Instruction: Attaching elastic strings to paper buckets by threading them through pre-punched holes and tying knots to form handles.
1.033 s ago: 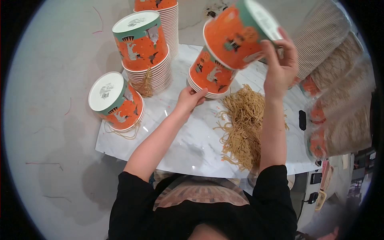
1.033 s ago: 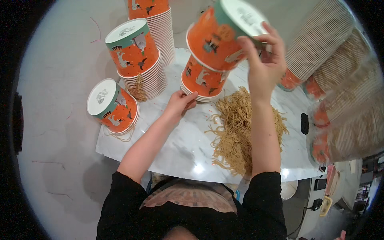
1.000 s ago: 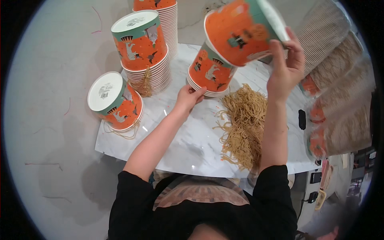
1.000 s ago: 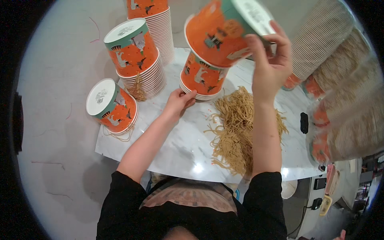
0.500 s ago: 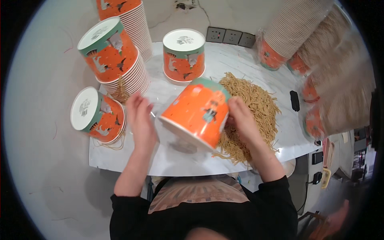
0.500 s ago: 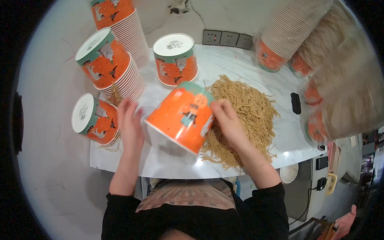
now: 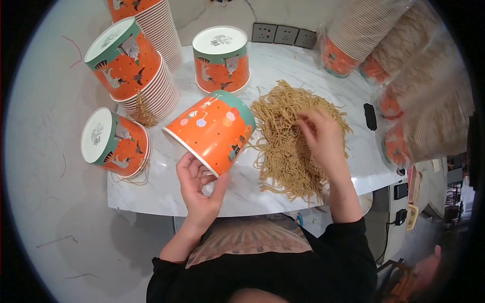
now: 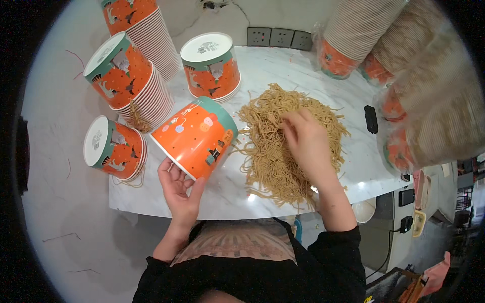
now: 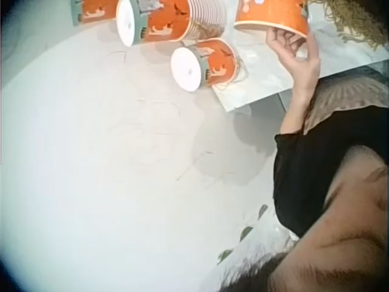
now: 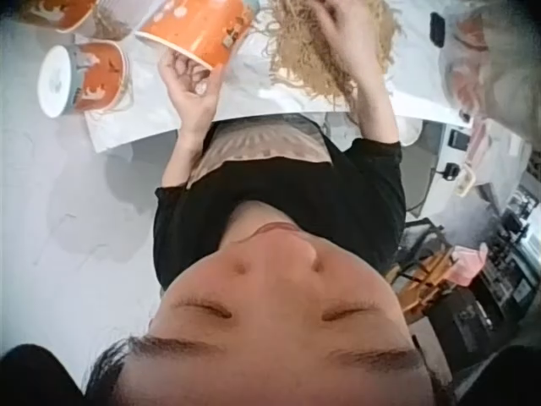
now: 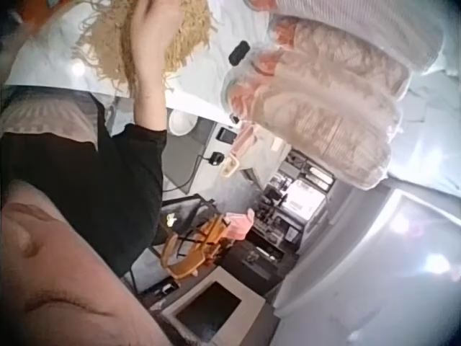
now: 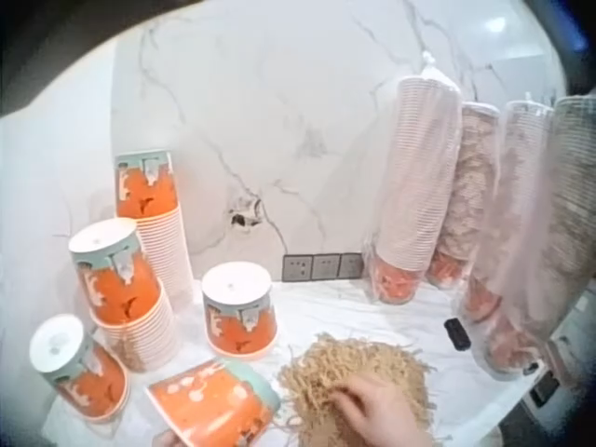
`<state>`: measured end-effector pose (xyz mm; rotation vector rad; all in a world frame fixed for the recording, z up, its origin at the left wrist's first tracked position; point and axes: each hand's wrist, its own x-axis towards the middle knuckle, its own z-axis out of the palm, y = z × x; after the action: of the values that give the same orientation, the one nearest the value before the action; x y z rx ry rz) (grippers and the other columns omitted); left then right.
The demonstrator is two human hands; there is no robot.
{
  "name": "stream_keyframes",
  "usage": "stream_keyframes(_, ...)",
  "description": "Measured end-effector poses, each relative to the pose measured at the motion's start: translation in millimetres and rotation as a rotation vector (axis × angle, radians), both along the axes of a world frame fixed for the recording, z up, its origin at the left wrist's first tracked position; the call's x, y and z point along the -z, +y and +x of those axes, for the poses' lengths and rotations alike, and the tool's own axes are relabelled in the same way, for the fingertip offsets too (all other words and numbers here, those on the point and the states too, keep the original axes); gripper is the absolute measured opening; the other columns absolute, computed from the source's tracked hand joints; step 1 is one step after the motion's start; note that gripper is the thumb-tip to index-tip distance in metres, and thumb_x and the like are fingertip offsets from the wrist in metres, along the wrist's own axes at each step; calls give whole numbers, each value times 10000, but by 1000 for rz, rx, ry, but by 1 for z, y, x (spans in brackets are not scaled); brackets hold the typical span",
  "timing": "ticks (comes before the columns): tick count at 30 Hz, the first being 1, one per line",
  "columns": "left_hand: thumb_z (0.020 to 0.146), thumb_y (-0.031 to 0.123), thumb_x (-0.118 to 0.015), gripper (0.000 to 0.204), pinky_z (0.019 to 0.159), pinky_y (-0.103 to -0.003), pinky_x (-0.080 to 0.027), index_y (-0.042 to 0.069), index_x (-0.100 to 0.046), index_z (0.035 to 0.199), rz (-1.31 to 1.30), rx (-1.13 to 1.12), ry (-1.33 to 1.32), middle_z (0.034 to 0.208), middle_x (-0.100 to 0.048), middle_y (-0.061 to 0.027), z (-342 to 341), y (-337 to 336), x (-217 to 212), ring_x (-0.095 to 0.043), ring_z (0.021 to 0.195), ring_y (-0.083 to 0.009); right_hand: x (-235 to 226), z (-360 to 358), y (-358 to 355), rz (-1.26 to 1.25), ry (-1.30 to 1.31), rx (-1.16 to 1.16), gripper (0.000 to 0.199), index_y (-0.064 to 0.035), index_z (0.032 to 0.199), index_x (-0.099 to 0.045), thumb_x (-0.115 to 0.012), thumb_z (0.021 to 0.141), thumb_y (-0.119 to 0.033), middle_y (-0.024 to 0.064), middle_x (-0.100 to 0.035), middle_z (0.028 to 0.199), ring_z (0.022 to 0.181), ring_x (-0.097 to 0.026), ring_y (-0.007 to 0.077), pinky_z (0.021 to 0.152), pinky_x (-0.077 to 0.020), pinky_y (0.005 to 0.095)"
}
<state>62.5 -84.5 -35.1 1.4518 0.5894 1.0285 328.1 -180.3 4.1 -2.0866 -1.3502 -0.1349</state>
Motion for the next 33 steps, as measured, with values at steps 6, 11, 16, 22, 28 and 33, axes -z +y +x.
stream_keyframes(6, 922, -39, -643, 630, 878, -278, -506, -11, -262, 1424, 16, -56, -1, 1282, -562, -176, 0, -1, 9, -621, 1075, -174, 9, 29, -16, -35, 2, -22, 113, -55, 986, -716, -683, 879, -62, 116, -633, 916, 837, -660, 325, 741, -520, 420)
stream_keyframes(11, 933, -39, -630, 648, 892, -278, -489, 29, -240, 1446, -1, -113, -108, 1226, -566, -148, 4, -3, 10, -610, 1056, -163, 7, 28, -17, -102, -7, 28, 67, -51, 936, -693, -689, 872, -74, 107, -629, 894, 780, -662, 305, 703, -522, 402)
stream_keyframes(16, 935, -42, -628, 669, 904, -277, -485, 47, -228, 1463, 8, -140, -118, 1222, -558, -144, 5, -8, 13, -605, 1064, -163, -2, 20, -22, -40, 83, 19, 50, -37, 898, -648, -674, 875, -72, 107, -611, 843, 708, -653, 278, 646, -508, 376)
stream_keyframes(22, 946, -69, -590, 651, 944, -301, -486, 48, -220, 1469, 66, -223, -145, 1275, -534, -156, 3, -5, 11, -582, 1125, -185, 2, -2, -36, 0, -10, -102, 99, -44, 917, -630, -686, 840, -70, 107, -606, 888, 809, -624, 300, 659, -498, 387)
stream_keyframes(28, 1004, -15, -547, 462, 980, -296, -462, 27, -359, 1424, 243, -306, -86, 1268, -530, -101, -5, 5, 26, -551, 1164, -178, 3, -57, -44, -102, 73, -318, 104, -33, 909, -606, -692, 852, -40, 112, -577, 880, 881, -580, 313, 755, -469, 401)
stream_keyframes(33, 1026, 16, -529, 321, 990, -289, -457, -26, -498, 1342, 255, -398, -49, 1307, -567, -109, -10, 8, 21, -552, 1205, -157, 29, -52, -13, 22, 58, -259, 171, -44, 1060, -673, -683, 895, -90, 114, -590, 906, 922, -583, 309, 767, -487, 397)
